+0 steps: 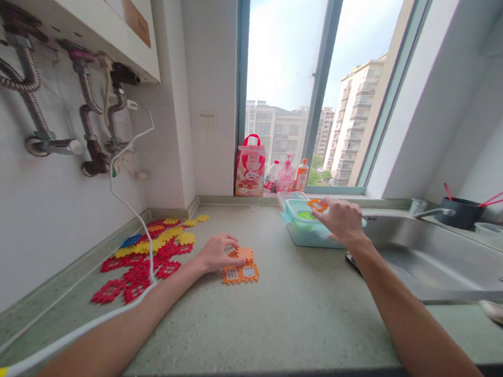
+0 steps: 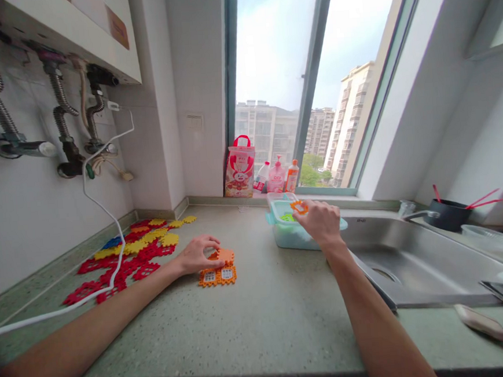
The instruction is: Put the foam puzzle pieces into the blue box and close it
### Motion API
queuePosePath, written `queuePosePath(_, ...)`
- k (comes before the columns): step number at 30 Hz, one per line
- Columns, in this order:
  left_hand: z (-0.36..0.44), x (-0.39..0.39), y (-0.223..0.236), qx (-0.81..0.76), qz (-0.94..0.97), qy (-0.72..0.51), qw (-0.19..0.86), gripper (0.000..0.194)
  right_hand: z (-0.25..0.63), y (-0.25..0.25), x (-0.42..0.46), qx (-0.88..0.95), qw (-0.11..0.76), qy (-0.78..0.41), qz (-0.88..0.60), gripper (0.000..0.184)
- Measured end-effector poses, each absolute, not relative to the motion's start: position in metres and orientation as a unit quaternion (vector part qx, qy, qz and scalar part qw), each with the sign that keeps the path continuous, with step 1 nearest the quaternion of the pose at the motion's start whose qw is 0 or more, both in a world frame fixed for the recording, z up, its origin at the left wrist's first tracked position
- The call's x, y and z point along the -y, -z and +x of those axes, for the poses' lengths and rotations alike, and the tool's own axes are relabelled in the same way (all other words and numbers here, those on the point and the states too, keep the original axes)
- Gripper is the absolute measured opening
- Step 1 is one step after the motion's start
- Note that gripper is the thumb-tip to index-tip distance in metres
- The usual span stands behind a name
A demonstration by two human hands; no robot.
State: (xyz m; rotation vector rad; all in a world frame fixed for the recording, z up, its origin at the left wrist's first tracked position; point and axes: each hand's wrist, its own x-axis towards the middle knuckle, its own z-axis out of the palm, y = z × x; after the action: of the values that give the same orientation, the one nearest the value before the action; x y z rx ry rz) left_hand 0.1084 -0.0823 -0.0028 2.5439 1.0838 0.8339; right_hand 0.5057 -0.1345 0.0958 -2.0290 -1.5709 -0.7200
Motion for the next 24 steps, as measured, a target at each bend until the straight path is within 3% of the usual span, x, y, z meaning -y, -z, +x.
queuePosePath(8, 0.108, 0.083, 0.003, -0.370, 0.871, -0.296, 0.126, 0.040, 0.526, -0.104, 0.137, 0.538, 0.112, 0.064, -0.833, 0.055)
queuePosePath(14, 0.109, 0.084, 0.001, -0.370, 0.868, -0.311, 0.115, 0.038, 0.524, -0.102, 0.138, 0.548, 0.149, 0.128, -0.813, 0.051)
queuePosePath(19, 0.108, 0.086, -0.002, -0.356, 0.866, -0.339, 0.096, 0.034, 0.485, -0.090, 0.136, 0.681, 0.301, 0.300, -0.596, 0.028)
queuePosePath(22, 0.107, 0.088, -0.004, -0.331, 0.870, -0.357, 0.078, 0.035, 0.441, -0.072, 0.140, 0.827, 0.304, 0.219, -0.419, 0.021)
queuePosePath(24, 0.108, 0.089, -0.005, -0.304, 0.875, -0.371, 0.072, 0.034, 0.412, -0.057, 0.144, 0.888, 0.271, 0.147, -0.342, 0.028)
